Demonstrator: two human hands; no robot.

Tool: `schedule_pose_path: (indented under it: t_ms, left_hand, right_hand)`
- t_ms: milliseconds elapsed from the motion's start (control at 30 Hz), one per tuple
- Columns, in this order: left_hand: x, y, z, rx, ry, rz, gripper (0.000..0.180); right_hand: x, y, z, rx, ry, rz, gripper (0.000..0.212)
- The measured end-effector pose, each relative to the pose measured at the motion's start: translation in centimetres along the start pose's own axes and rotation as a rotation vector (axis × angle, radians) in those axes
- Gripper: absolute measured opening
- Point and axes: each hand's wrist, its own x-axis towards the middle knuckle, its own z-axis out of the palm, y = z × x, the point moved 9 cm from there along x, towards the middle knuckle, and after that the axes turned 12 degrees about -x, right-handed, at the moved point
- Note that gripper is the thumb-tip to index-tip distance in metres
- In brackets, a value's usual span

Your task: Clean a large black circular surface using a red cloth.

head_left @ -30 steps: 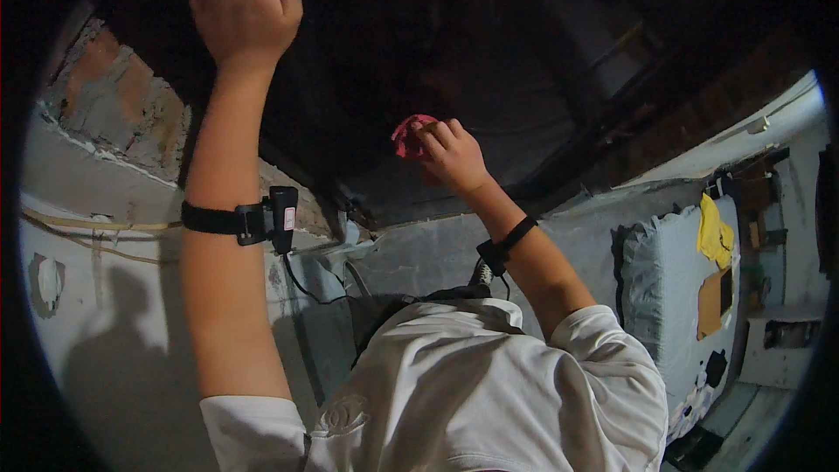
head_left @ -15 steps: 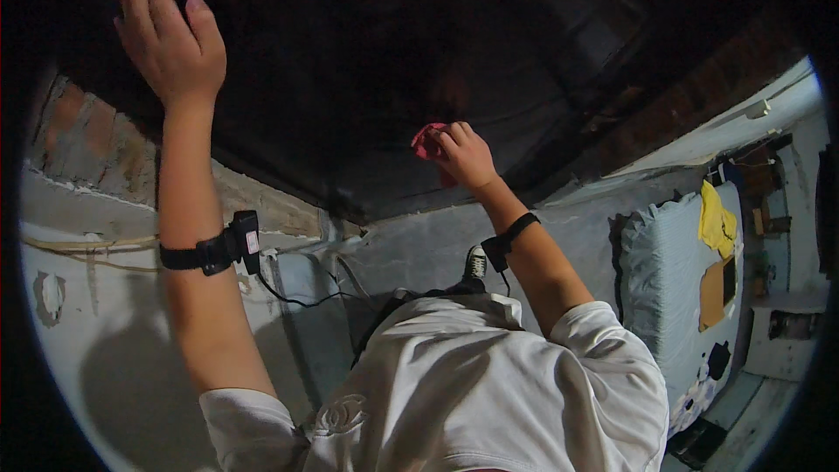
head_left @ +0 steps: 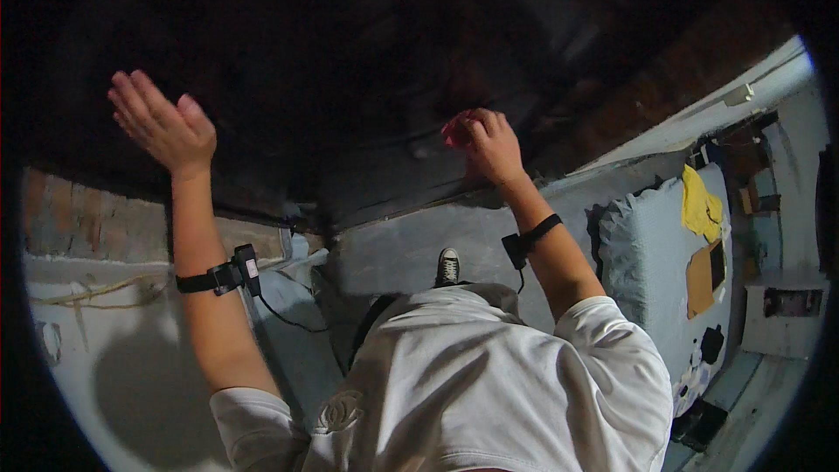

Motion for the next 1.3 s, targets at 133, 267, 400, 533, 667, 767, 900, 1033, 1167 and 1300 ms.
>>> schedule_pose_path:
  t_ms: [133,267,400,533,667,767,900,1033,1167,1300]
  left_hand:
    - [0.0,0.1,-0.4,0.011,0.01,0.022,0.064]
    - [0.4,0.5,-0.6,-0.013,0.041,0.058,0.061]
    - [0.5,0.9,-0.3,-0.021,0.05,0.065,0.061]
    - [0.2,0.5,0.0,-0.006,0.038,0.045,0.062]
    - [-0.1,0.7,0.6,-0.044,0.052,0.025,0.062]
    - [-0.2,0.8,0.7,-0.049,0.048,0.012,0.064]
    - [-0.4,1.0,0.9,-0.043,0.064,-0.007,0.064]
    - [-0.4,0.8,1.0,-0.08,0.087,-0.036,0.065]
    - [-0.2,1.4,1.4,-0.088,0.088,-0.031,0.065]
    - [0.0,1.6,1.2,-0.093,0.084,-0.017,0.064]
  right_hand:
    - [1.1,6.4,-5.3,-0.084,0.133,0.205,0.057]
    - [1.3,9.6,-7.3,-0.07,0.211,0.335,0.054]
    - [0.0,8.2,-5.1,-0.052,0.203,0.322,0.051]
    - [-0.8,3.7,-1.6,0.01,0.095,0.233,0.048]
    - [-1.4,-1.0,2.4,0.062,0.011,0.217,0.047]
    - [-1.1,-3.7,3.5,0.087,-0.006,0.26,0.046]
    - [-0.2,-8.3,4.1,0.151,-0.011,0.245,0.041]
    - [2.5,-14.4,3.0,0.227,-0.016,0.161,0.035]
    - [6.0,-19.6,1.6,0.262,0.088,0.126,0.042]
    - [10.4,-25.2,-1.7,0.26,0.226,-0.03,0.051]
